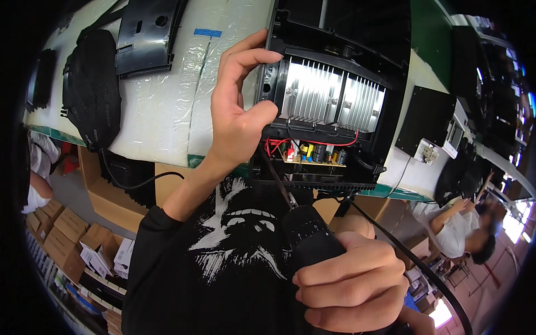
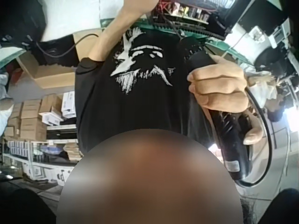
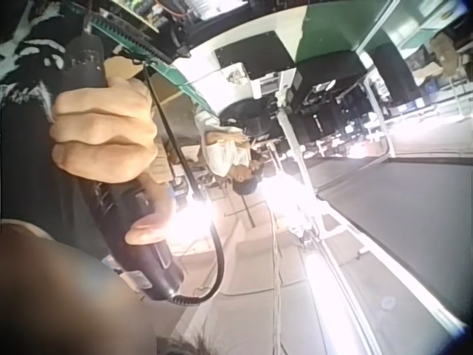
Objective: The person is assembling an electronic device by using an electric screwdriver to fasten screws on the chassis.
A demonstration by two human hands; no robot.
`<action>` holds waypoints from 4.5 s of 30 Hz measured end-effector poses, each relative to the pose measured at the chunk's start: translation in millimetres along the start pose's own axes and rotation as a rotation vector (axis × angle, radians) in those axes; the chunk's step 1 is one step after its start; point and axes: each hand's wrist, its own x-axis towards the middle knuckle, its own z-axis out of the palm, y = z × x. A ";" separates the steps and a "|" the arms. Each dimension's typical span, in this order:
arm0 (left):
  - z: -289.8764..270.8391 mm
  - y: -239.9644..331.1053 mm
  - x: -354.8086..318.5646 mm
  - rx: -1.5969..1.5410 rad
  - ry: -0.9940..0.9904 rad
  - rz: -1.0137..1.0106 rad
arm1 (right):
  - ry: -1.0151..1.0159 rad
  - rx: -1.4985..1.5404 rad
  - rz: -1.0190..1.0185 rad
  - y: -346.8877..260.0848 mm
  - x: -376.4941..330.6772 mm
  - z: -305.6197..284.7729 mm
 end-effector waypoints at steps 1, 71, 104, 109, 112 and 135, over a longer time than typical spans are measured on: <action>-0.6 -0.4 -0.4 0.004 0.001 0.000 | -0.044 -0.002 0.056 1.6 2.4 -0.7; 84.4 -1.8 196.2 0.656 -1.402 -0.139 | 1.005 -0.939 -0.313 -149.9 -84.0 -242.7; 11.3 71.6 -55.6 0.599 -0.428 -0.049 | 0.730 -0.428 0.355 -119.9 -14.4 -264.5; 16.8 53.5 -77.0 0.172 -0.189 -0.241 | 0.282 -0.452 0.047 -197.3 28.6 -228.2; 12.3 58.5 -69.3 0.184 -0.252 -0.257 | 0.222 -0.472 -0.054 -261.0 17.5 -244.6; -7.8 59.4 -42.4 0.372 -0.190 -0.300 | 0.131 -0.033 -0.307 -48.0 24.7 -121.6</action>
